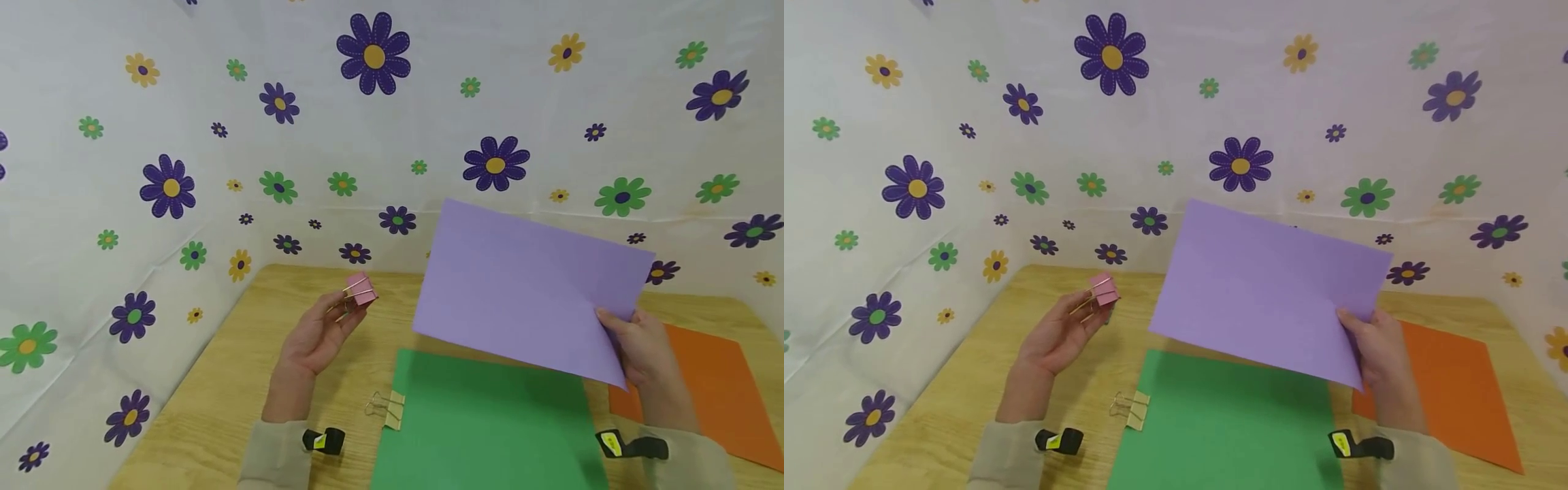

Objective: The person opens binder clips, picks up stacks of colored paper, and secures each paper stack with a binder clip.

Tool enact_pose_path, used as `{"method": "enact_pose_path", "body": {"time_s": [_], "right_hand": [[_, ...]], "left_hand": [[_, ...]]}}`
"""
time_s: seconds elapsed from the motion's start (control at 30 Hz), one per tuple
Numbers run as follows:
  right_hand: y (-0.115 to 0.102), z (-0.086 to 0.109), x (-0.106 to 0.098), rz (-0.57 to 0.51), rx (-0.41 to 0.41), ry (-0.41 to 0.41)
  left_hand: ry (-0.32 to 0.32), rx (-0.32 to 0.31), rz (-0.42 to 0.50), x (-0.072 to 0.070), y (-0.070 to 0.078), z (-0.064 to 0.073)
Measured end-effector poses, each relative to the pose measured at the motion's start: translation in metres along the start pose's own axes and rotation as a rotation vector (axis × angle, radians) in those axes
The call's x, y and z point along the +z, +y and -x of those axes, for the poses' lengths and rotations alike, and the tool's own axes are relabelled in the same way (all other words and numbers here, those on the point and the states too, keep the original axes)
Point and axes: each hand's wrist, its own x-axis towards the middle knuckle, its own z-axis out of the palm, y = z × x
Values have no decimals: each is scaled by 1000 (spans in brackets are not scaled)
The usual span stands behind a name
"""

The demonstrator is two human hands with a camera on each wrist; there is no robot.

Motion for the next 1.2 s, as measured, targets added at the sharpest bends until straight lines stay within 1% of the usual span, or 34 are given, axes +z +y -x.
{"method": "enact_pose_path", "body": {"time_s": [0.2, 0.33, 0.43, 0.53, 0.63, 0.83, 1.03, 1.2], "right_hand": [[-2, 3, -6, 41, -20, 36], [-3, 5, -6, 59, -1, 31], [-5, 7, -4, 65, -6, 19], [-8, 8, -3, 59, -27, 7], [-11, 10, -2, 62, -39, 4], [-14, 14, -1, 101, -37, 0], [-16, 18, 1, 90, -35, -12], [-18, 20, 3, 81, -39, -27]], "left_hand": [[-44, 11, 21, 2, 1, -1], [-73, 22, -5, 2, 1, -1], [-74, 39, -39, 3, 1, 0], [-69, 58, -79, 4, 1, 2], [-50, 78, -117, 7, 1, 4], [-11, 88, -158, 12, 1, 7], [4, 114, -220, 17, 0, 10], [17, 123, -254, 18, -1, 13]]}}
